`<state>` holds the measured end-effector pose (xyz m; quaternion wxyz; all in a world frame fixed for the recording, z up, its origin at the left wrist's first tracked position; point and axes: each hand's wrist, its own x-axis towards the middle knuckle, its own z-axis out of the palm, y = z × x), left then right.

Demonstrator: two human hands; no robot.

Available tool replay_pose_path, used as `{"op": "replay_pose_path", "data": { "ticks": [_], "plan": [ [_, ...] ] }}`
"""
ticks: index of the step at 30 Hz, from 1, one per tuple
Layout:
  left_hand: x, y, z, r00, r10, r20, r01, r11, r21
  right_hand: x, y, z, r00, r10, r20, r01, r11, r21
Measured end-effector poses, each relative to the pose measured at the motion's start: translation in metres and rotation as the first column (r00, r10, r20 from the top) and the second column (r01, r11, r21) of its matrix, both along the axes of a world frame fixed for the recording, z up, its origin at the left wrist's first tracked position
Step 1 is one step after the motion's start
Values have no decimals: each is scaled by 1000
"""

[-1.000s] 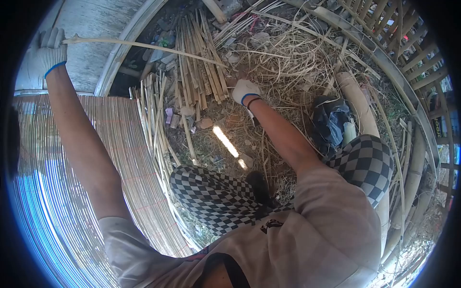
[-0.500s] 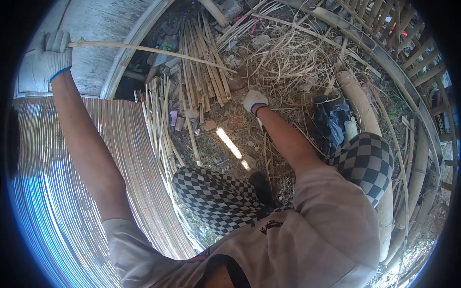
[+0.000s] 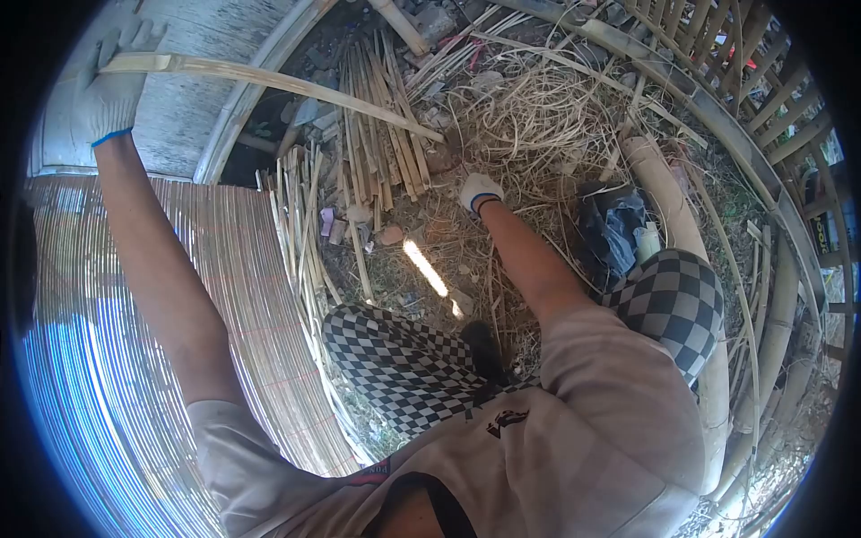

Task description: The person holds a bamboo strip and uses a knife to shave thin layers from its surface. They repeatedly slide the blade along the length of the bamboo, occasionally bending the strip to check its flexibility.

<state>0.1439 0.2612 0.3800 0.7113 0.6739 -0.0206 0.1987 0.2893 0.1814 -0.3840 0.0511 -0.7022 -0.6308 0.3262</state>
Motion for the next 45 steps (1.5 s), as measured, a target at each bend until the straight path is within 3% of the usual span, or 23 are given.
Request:
{"op": "replay_pose_path", "data": {
  "ticks": [1,3,5,7,8,11,13,15,17,18,20,21,24,26,28,29,30,34,36,38,41,42,45],
  "plan": [
    [12,-12,3,953,300,33,-302,947,108,9,1,26,997,-23,-71,21,999,-30],
    [66,-78,-27,594,781,194,-800,550,239,21,-13,74,987,-43,-157,31,996,-81],
    [115,-139,-56,769,590,245,-618,785,51,27,-23,120,979,-54,-197,34,994,-105],
    [84,-96,-53,932,294,212,-330,930,160,21,-6,114,975,-63,-211,58,998,-30],
    [87,-96,-55,922,299,246,-349,917,192,23,-5,131,983,-11,-181,12,1000,4],
    [76,-55,-59,908,242,343,-322,925,202,36,-12,180,940,-120,-321,157,983,93],
    [96,-72,-78,857,310,411,-437,860,264,50,-38,251,894,-199,-401,280,948,154],
    [96,-77,-79,823,409,394,-525,813,253,52,-42,281,787,-117,-606,400,844,356],
    [86,-79,-69,798,538,272,-591,786,179,52,-46,320,731,-23,-682,449,770,454],
    [87,-84,-74,742,596,306,-652,748,126,52,-49,340,701,29,-712,470,733,492],
    [73,-74,-72,788,550,275,-585,809,56,52,-65,392,637,127,-761,507,674,537],
    [66,-65,-73,810,524,264,-547,837,20,56,-77,420,754,169,-635,472,534,702],
    [62,-51,-82,783,536,314,-538,838,-89,54,-76,480,669,300,-680,509,482,713],
    [63,-56,-84,746,584,321,-590,803,-89,65,-80,533,728,215,-651,454,562,692],
    [78,-79,-83,604,720,342,-706,682,-192,74,-90,574,656,222,-722,347,760,549],
    [81,-84,-81,524,779,343,-751,613,-245,81,-75,571,764,324,-558,223,678,700],
    [79,-83,-80,597,723,348,-662,689,-295,89,-59,568,838,398,-374,99,562,821],
    [65,-47,-86,671,636,381,-632,760,-155,86,-126,601,786,279,-552,151,779,609],
    [70,-43,-89,692,620,369,-630,769,-111,88,-104,592,849,269,-454,133,723,678],
    [75,-36,-90,645,676,357,-696,712,-91,86,-103,588,831,279,-482,154,717,680],
    [75,-20,-89,636,689,348,-712,698,-80,91,-96,585,796,313,-518,89,787,611],
    [74,-15,-89,632,690,353,-712,697,-88,92,-95,585,867,292,-405,65,738,672],
    [75,-22,-85,582,730,358,-729,663,-169,84,-103,581,814,287,-505,133,754,643]
  ]
}}
